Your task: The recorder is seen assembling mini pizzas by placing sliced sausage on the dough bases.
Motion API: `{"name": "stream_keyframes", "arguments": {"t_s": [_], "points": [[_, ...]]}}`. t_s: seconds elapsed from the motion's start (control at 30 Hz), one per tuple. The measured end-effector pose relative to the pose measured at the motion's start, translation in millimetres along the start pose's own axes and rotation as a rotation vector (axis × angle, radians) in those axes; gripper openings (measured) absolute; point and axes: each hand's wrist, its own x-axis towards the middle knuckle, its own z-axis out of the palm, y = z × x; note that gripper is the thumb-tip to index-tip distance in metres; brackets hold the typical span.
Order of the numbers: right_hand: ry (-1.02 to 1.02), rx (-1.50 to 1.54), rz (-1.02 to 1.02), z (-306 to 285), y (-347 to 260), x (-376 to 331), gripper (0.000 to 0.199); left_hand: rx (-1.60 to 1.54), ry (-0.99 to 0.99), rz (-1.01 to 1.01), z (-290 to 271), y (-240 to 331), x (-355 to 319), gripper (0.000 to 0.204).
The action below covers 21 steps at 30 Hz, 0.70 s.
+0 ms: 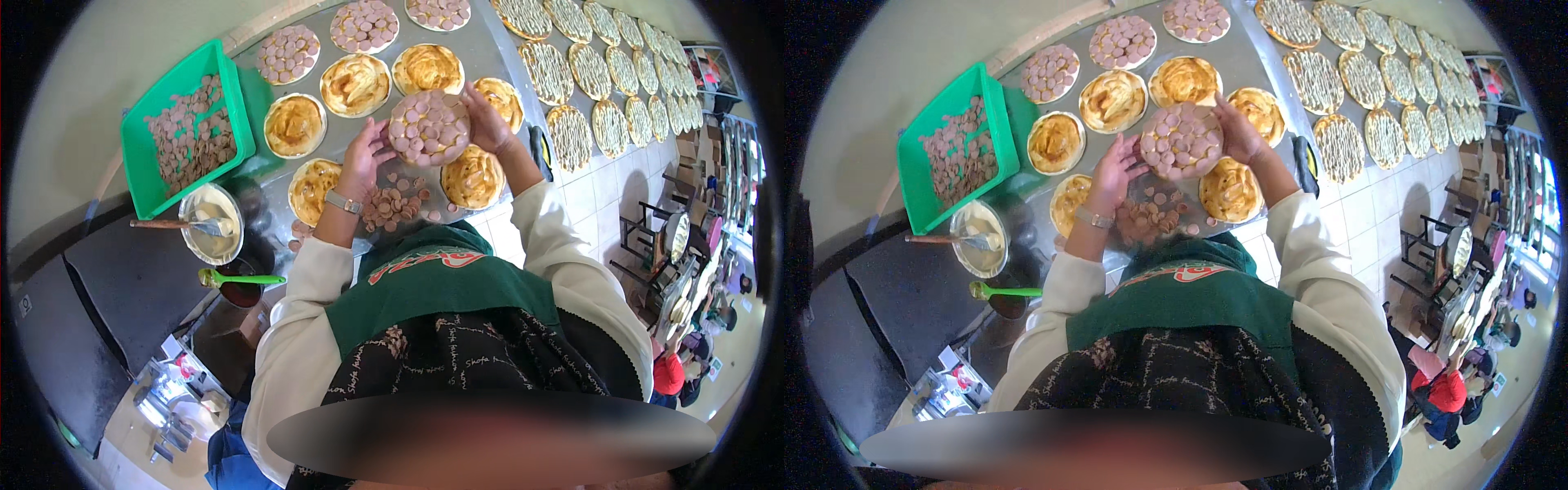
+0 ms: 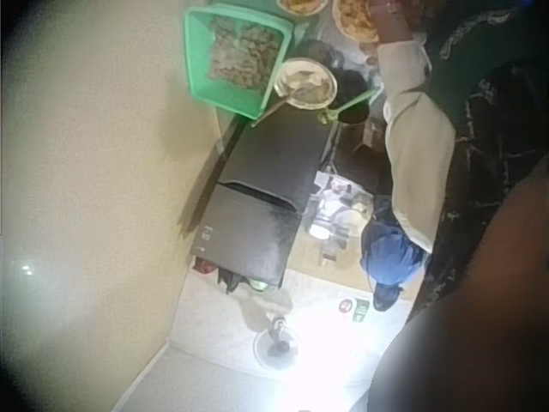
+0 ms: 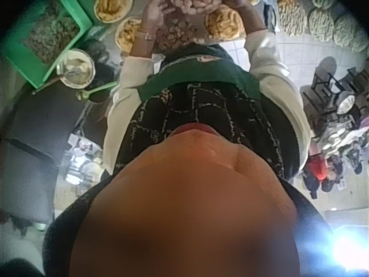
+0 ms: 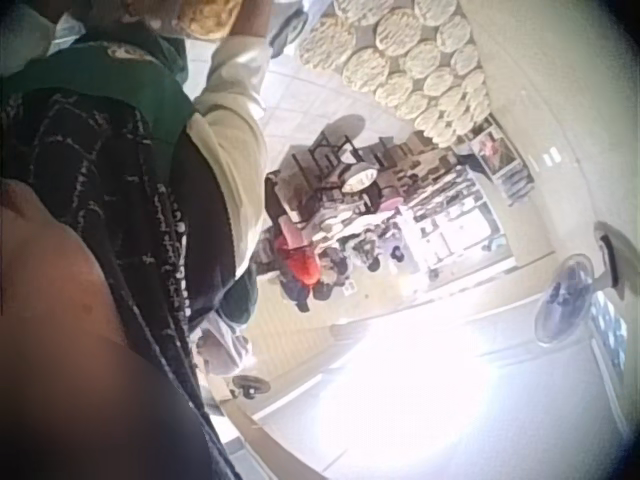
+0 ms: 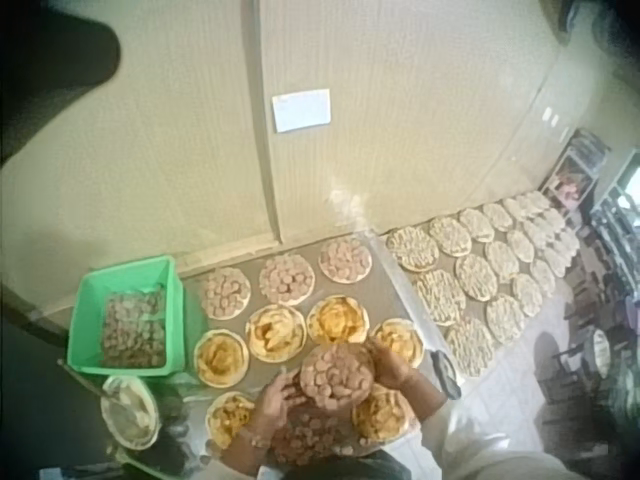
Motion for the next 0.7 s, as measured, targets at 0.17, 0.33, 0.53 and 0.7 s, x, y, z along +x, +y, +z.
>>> {"name": "stream_keyframes", "arguments": {"t_s": [0.17,0.33,0.53,0.7], "points": [[0.129,-0.034,-0.15,-45.2,-63.5,0.3,0.082,-0.013,-0.181,0.108,72.1,32.4,49.8,0.064],[0.255,-0.009,-0.241,-121.6,-116.7,10.5,0.082,0.145,-0.283,0.095,148.9,54.7,140.2,0.061],[0.334,0.057,-0.317,-135.4,-140.4,52.3,0.086,0.354,-0.265,0.175,157.4,72.6,240.6,0.058],[0.463,0.098,-0.332,-166.8,-132.3,52.8,0.089,1.433,-0.032,0.84,156.6,62.6,222.6,0.061]]}}
